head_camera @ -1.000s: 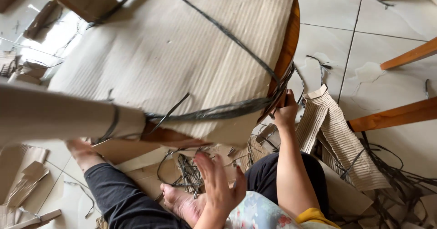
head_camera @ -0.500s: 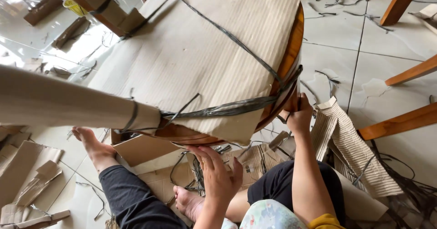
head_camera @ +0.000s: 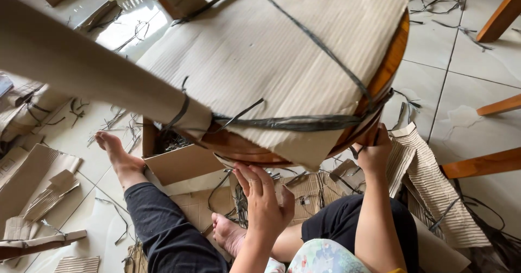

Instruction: Wrapping a wooden furniture leg with protective cardboard and securing it with plastic ties

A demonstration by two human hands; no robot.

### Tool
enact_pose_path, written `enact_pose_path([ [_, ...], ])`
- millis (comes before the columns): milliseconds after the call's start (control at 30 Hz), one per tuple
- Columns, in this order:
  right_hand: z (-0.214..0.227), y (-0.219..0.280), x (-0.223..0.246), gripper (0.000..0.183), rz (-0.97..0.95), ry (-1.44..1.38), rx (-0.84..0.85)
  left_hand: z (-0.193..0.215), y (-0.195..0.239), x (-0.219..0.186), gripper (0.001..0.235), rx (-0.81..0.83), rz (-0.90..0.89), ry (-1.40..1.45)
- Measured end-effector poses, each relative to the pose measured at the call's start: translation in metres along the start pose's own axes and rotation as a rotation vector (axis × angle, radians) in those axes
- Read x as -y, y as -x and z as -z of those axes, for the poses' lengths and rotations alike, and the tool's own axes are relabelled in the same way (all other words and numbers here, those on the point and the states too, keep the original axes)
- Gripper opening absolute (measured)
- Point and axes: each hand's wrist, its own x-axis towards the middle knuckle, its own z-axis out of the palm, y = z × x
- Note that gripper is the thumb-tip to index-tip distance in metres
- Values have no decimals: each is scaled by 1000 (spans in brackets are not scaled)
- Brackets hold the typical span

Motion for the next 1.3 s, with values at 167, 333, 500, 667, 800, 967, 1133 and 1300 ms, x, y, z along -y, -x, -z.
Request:
enact_pose_path([
  [167,20,7,18,36,41,91,-64,15,-34,-12,74,65,-31,-26],
  [333,28,2,14,30,-67,102,-165,14,-67,-22,89,-71,-64,-54],
  [500,26,2,10,35,-52,206,-221,9,-72,-27,90,-101,-53,-82],
  [667,26,4,33,33,-61,173,-239,10,-67,-31,91,-87,-55,-137],
  [800,22,9,42,32,-60,139,-240,8,-59,-33,93,-54,-27,-166],
  [967,21,19,35,32,-33,187,-208,15,-54,-28,93,-18,11,-182],
  [1133,10,23,46,31,-28,164,-205,33,-63,-16,96,28,28,-128],
  [1300,-2,27,8,33,12,149,-188,43,-72,0,100,50,47,-122],
])
